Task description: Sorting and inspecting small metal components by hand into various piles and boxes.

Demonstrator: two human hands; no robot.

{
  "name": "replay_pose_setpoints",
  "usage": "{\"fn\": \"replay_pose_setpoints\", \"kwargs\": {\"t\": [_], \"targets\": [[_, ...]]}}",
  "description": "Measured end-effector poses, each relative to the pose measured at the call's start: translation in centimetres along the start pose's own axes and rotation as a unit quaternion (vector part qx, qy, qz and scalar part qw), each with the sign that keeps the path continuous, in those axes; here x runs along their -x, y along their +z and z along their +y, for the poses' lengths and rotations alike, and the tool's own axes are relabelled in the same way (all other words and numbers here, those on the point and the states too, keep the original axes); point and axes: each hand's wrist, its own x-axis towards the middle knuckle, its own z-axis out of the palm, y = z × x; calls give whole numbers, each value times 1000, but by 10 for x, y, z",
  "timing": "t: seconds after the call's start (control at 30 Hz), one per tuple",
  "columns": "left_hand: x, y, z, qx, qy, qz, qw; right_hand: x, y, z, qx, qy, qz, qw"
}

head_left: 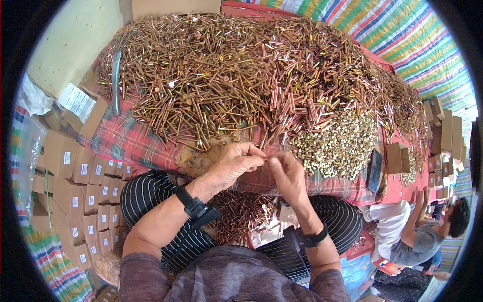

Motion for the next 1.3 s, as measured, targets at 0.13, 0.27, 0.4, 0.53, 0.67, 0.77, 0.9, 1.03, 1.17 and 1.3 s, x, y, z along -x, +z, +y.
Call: {"fn": "replay_pose_setpoints", "kwargs": {"t": [0.13, 0.27, 0.4, 0.53, 0.67, 0.77, 0.9, 1.03, 1.17, 1.3], "targets": [[0, 0, 0, 10, 0, -5, 1000, 0, -4, 11, 0, -36, -1, 999], [-2, -1, -3, 17, 2, -6, 1000, -2, 2, 11, 132, -243, 76, 958], [2, -5, -1, -13, -5, -18, 1000, 1, -2, 10, -34, 69, -61, 995], [9, -2, 19, -360, 56, -196, 910, -9, -13, -5, 129, -1, 45, 991], [0, -12, 16, -516, 178, 53, 836, -28, -7, 20, 206, -46, 110, 971], [-12, -20, 0, -592, 261, 84, 758, -35, 2, 31, 254, -93, 124, 955], [-16, -15, -2, -650, 284, 77, 701, -34, 20, 32, 275, -96, 96, 952], [-17, -15, -4, -666, 326, 76, 666, -34, 23, 30, 212, -48, 99, 971], [-15, -12, -6, -696, 335, 80, 630, -31, 26, 28, 238, -76, 127, 960], [-15, -12, -5, -692, 337, 76, 634, -34, 22, 25, 218, -58, 115, 967]]}}
